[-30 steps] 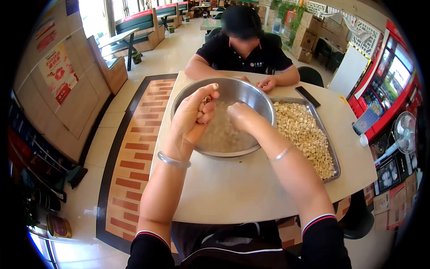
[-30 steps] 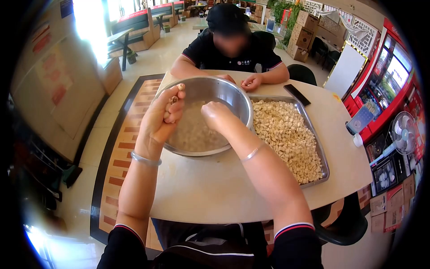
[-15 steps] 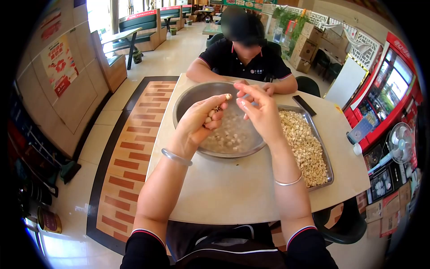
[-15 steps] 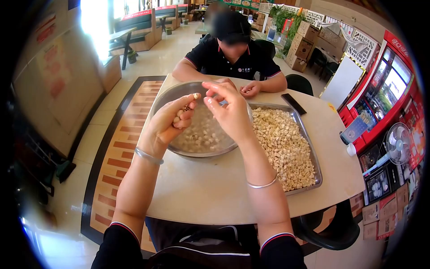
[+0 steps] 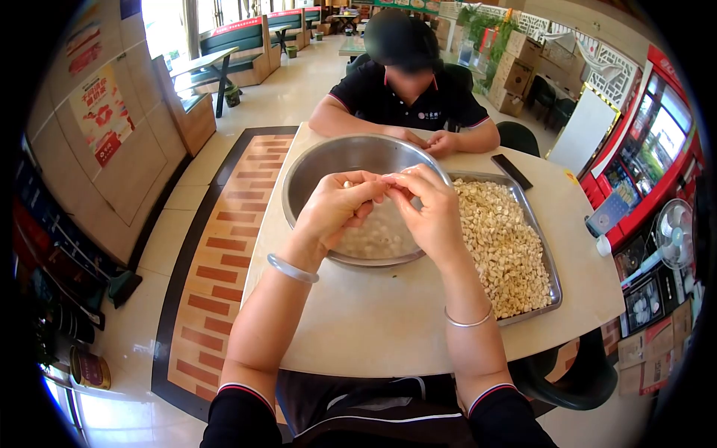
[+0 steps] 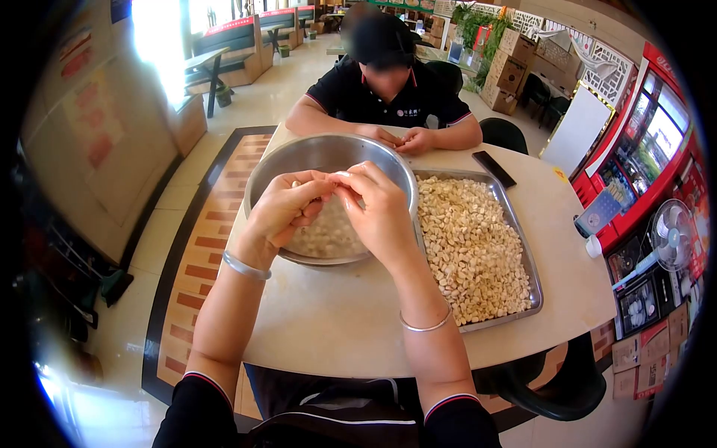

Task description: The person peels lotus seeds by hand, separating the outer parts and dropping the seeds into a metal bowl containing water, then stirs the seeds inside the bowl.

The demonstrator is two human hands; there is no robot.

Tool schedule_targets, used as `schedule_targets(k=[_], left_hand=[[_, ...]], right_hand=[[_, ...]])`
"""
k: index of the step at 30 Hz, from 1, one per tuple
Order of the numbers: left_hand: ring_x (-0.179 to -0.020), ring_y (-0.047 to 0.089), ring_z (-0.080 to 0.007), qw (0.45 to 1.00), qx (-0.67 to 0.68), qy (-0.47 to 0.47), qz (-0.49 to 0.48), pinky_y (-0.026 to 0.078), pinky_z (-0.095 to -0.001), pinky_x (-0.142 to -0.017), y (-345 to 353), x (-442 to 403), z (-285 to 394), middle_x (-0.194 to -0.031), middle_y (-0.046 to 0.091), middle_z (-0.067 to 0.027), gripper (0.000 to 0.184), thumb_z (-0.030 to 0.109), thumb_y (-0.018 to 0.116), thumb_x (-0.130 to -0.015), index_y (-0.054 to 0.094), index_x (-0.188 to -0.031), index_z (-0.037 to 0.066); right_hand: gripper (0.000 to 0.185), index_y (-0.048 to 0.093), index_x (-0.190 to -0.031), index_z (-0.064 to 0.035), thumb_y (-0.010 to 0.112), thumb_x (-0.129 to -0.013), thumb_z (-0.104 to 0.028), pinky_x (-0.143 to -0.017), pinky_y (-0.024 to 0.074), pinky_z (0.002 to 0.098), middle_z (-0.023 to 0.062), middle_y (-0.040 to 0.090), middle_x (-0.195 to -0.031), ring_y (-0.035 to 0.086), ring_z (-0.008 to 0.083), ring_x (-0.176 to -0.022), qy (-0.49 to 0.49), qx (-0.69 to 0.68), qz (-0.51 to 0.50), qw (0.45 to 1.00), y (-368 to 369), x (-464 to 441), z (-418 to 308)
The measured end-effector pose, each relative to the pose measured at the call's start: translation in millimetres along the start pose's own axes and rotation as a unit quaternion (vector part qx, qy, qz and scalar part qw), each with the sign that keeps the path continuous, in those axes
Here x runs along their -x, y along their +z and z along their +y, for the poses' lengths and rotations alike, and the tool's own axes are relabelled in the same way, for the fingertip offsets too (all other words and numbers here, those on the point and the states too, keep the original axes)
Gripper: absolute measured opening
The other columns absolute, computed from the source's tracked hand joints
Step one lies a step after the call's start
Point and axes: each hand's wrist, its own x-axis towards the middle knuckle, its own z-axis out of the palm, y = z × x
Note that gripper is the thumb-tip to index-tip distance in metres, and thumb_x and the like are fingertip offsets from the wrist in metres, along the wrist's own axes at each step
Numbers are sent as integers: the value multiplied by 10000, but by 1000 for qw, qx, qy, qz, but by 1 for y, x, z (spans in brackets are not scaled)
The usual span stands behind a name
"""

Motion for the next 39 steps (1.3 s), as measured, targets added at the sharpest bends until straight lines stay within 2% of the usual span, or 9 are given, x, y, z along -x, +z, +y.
schedule_targets(k=[9,18,21,24,27,30,32,35,39], left_hand=[[-525,392,-40,997,-77,14,27,247,-201,-434,2,2,3,-685,529,3,140,110,616,-868,657,-869,-24],[-519,392,-13,998,65,-21,-12,230,-161,-404,-2,2,8,-750,538,2,135,111,583,-917,619,-935,-18],[-517,394,-15,999,43,-16,-20,227,-164,-397,-4,2,8,-755,544,-1,158,121,599,-921,623,-965,-29],[-514,394,-18,999,-33,-21,-35,224,-162,-388,-6,0,4,-786,558,-9,312,226,604,-950,597,-1079,-58],[-518,396,-37,993,93,-59,-38,227,-161,-381,-1,1,5,-824,581,-39,529,403,534,-980,543,-1193,-81],[-522,400,-58,975,195,-91,-63,232,-167,-375,-10,-9,-2,-841,593,-72,665,521,434,-987,503,-1242,-89],[-526,403,-68,970,212,-93,-68,230,-170,-372,-10,-7,-3,-836,595,-86,676,535,413,-988,516,-1230,-87],[-531,434,-78,976,196,-79,-50,236,-181,-387,-6,-6,0,-785,589,-75,682,556,411,-981,559,-1177,-80],[-531,475,-82,989,127,-71,18,246,-188,-400,-2,-1,0,-702,552,-44,685,572,429,-969,582,-1142,-72]], right_hand=[[168,685,-965,6,667,-803,44,-642,525,281,94,632,-862,653,211,-753,-50,45,-2,998,0,-2,-4],[153,667,-1003,28,622,-861,63,-677,527,250,64,638,-875,645,128,-785,129,-292,7,948,6,-1,12],[182,664,-1028,9,634,-854,52,-677,516,239,57,630,-875,638,123,-765,108,-280,-7,954,7,-1,14],[166,669,-1011,-10,646,-851,29,-676,508,238,56,628,-873,630,113,-749,21,-60,-19,998,-1,-3,1],[148,672,-992,-19,645,-848,6,-667,513,272,63,625,-855,634,161,-731,65,43,78,994,-28,2,0],[174,678,-1015,-25,632,-847,-37,-663,523,353,84,616,-914,638,271,-731,65,397,-40,915,-75,23,12],[188,681,-1030,-34,645,-847,-60,-665,524,341,83,609,-948,643,246,-736,37,485,-57,872,-80,34,20],[191,687,-1027,-41,660,-843,-82,-660,521,333,76,611,-940,638,226,-722,81,206,-43,974,-51,9,-29],[157,720,-924,-61,717,-810,-169,-644,505,334,54,607,-896,621,218,-700,-3,202,-51,978,-5,-15,-37]])
